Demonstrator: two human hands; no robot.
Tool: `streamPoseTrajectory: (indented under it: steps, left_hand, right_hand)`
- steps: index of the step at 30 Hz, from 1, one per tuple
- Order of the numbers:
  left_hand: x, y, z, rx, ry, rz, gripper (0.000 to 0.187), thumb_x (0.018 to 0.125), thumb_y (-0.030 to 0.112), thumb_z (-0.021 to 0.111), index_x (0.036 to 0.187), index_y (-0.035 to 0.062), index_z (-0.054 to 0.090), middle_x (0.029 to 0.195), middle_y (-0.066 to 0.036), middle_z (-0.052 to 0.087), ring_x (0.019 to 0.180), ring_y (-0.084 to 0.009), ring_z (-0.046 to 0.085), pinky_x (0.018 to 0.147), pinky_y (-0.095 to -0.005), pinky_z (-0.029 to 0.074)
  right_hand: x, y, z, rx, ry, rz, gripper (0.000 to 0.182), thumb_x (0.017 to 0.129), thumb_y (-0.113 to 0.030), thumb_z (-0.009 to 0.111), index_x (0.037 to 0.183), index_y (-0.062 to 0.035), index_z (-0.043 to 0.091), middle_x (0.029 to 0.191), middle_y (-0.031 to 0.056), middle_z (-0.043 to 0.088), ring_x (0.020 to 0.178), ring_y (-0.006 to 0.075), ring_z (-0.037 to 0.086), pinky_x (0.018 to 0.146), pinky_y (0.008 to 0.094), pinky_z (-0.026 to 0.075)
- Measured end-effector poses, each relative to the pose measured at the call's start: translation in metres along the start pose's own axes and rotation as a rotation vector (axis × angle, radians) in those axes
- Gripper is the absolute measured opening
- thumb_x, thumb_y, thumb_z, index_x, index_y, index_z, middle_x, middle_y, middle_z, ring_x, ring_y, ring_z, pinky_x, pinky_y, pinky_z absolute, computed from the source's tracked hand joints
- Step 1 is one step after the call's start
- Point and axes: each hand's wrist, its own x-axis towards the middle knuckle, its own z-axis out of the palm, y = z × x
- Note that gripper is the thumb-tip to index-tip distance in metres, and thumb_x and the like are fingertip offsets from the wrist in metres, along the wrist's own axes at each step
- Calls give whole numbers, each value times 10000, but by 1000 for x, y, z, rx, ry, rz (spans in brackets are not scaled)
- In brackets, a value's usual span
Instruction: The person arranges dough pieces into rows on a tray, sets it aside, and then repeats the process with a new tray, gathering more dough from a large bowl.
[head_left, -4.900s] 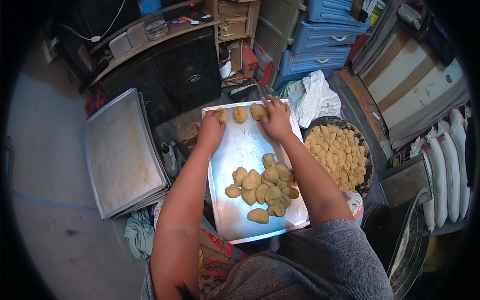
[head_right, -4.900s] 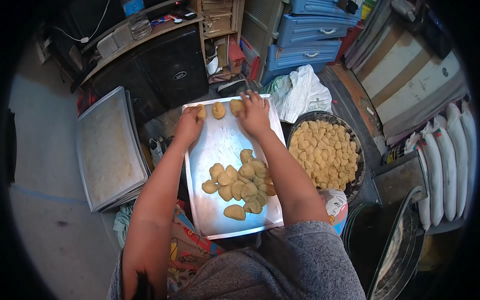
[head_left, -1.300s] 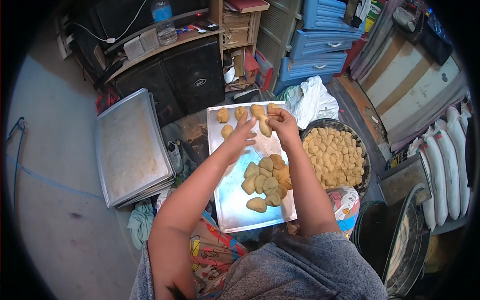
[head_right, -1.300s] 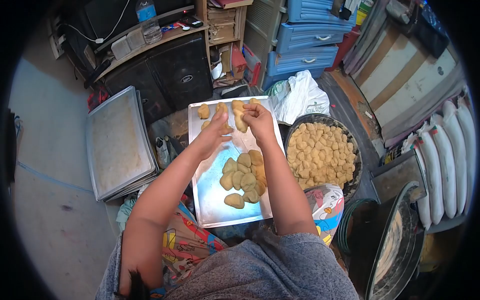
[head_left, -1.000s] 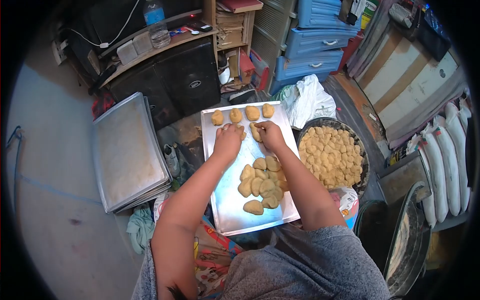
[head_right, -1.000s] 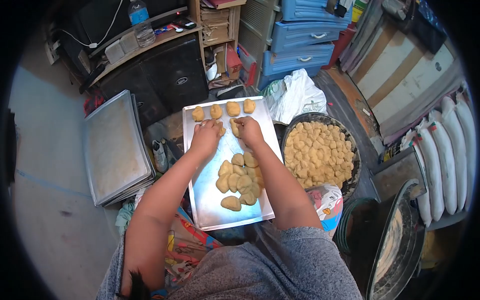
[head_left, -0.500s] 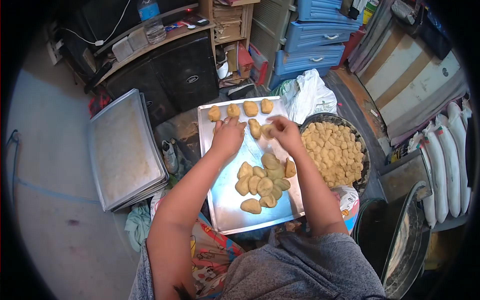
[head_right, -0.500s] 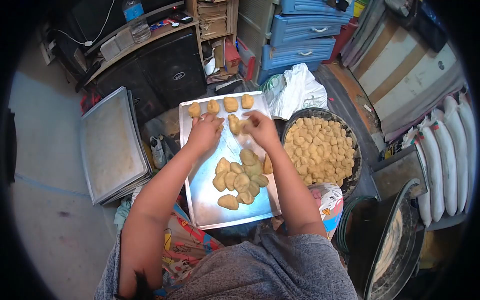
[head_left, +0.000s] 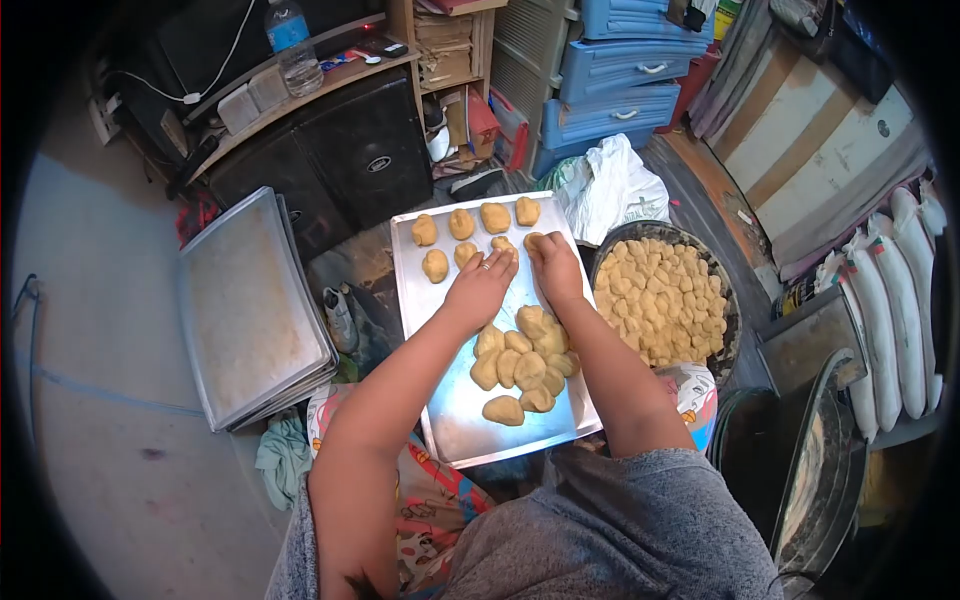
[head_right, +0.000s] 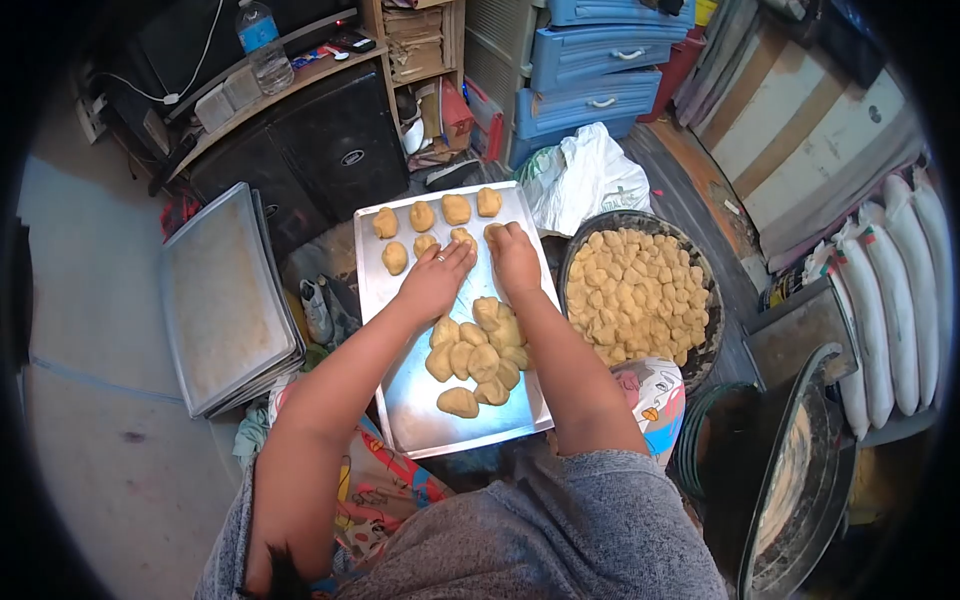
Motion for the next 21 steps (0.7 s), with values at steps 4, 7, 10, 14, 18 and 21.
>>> streamPoseTrajectory:
  steps: [4,7,10,14,18,21]
  left_hand:
    - [-3,1,5,36,25,-17,447,866,104,426,1306,44,468,1388,-107,443,1328,-236,369,1060,-425,303]
    - [-8,5,-18,-43,163,-19,385,878,144,445,1246,63,525,1285,-112,516,1237,-255,461,1020,-462,333]
    - [-22,18,-48,-194,-422,-175,297,872,181,499,1125,67,604,1116,-114,563,1075,-277,546,942,-447,400]
    - [-60,25,-32,-584,-298,-243,230,855,188,560,1011,43,649,978,-162,559,905,-332,575,826,-368,465]
    - [-78,27,-41,-769,-331,-388,264,831,238,608,971,16,644,964,-186,547,872,-338,578,799,-381,472]
    - [-91,32,-46,-745,-244,-391,225,805,212,641,910,12,635,900,-180,591,824,-312,602,758,-372,480]
  right_hand:
    - [-3,-19,-17,-273,-60,-181,335,789,-147,648,1117,-79,620,1028,150,573,863,344,587,774,387,480]
    - [-24,-44,-49,-100,-236,-11,343,743,-197,687,1060,-73,643,1003,144,601,906,335,582,818,389,467]
    - [-43,-39,-57,59,-622,68,358,702,-234,713,1012,-64,658,1012,154,614,943,323,585,834,386,464]
    - [-43,-51,-58,236,-699,196,322,700,-205,714,977,-50,664,1010,176,602,901,324,598,781,363,480]
    - [-38,-85,-31,317,-243,67,325,708,-116,700,1013,-37,619,970,151,598,878,319,607,745,375,483]
    - [-47,-86,5,134,-236,27,298,733,-110,671,1023,-64,619,958,130,620,900,325,594,757,420,487]
